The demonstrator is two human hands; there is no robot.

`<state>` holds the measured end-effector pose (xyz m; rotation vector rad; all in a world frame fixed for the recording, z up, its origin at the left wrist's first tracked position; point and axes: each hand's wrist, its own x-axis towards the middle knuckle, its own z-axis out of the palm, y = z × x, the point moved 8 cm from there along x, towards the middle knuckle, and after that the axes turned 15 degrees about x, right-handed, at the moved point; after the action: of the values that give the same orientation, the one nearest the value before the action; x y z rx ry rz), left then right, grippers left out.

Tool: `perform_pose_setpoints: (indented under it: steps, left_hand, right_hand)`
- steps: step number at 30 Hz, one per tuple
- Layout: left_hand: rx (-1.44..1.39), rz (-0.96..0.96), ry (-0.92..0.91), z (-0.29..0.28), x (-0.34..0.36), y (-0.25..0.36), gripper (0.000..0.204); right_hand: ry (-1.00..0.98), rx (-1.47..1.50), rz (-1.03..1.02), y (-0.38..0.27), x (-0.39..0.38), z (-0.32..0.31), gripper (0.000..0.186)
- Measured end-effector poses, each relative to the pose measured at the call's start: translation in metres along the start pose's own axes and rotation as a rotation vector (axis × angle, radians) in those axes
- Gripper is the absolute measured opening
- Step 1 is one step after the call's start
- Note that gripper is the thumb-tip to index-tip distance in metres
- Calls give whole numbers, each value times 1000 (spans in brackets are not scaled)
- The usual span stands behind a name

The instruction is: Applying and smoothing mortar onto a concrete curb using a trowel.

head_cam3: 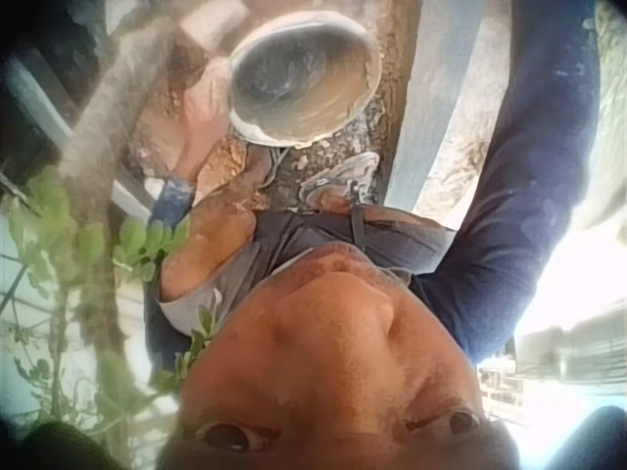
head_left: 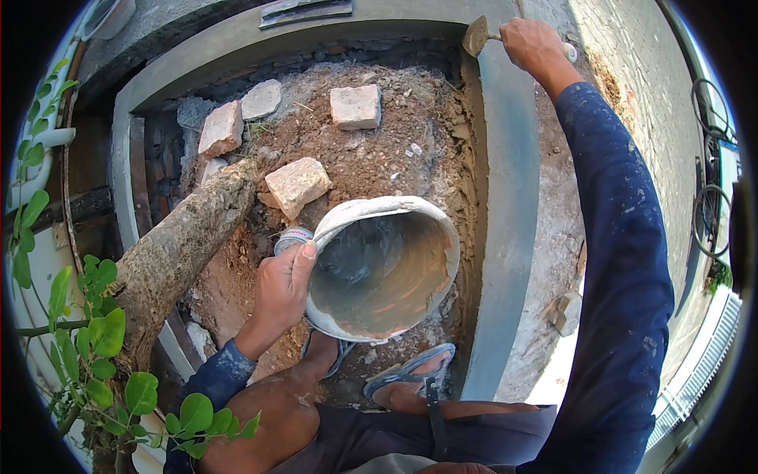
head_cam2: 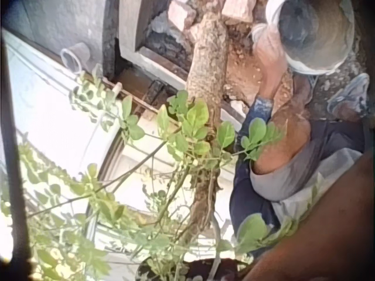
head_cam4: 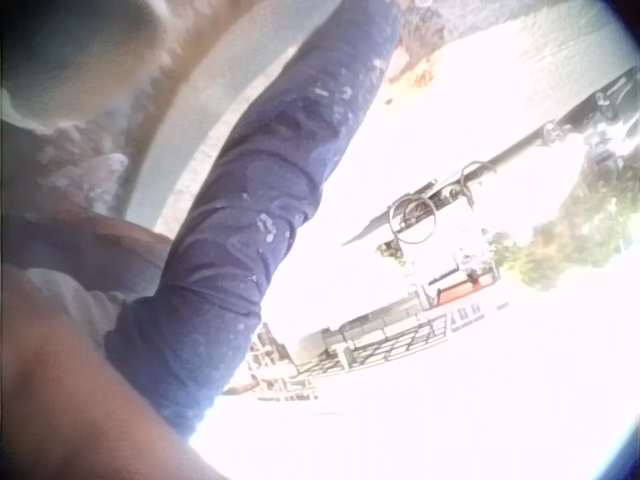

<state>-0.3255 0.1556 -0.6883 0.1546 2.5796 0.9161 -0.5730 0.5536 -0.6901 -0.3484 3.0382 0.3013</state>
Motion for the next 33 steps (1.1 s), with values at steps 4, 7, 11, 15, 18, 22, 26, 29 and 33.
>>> perform_pose_setpoints:
  steps: [4, 7, 11, 15, 18, 22, 26, 29, 33]
  left_hand:
    - [-6, 1, -15, 1, 1, 1, 47]
    - [-14, 13, -5, 3, 0, -2, 47]
    - [9, 6, -8, 3, -1, -3, 48]
    - [-13, 10, -2, 4, -2, -5, 48]
    - [-21, 16, 6, 5, -1, -4, 48]
    - [-8, 35, 16, 7, 1, -1, 48]
    - [-20, 67, 28, 6, 0, 1, 48]
    - [-59, 48, 33, 13, 0, -5, 46]
    - [-101, 58, 37, 10, -5, -9, 45]
  right_hand:
    - [-1, -40, -5, 5, 8, 2, 18]
    - [19, -31, -29, 6, 8, 2, 17]
    - [-124, -47, 73, -9, -1, -1, 20]
    - [-112, 15, -89, -30, -39, -1, 18]
    - [-263, 24, -18, -43, -74, -3, 19]
    - [-320, 76, -44, -47, -117, 3, 18]
    - [-414, 114, -16, -50, -142, -12, 17]
    - [-457, 197, 123, -36, -156, -25, 14]
    - [-213, 510, 243, -30, -202, -49, 22]
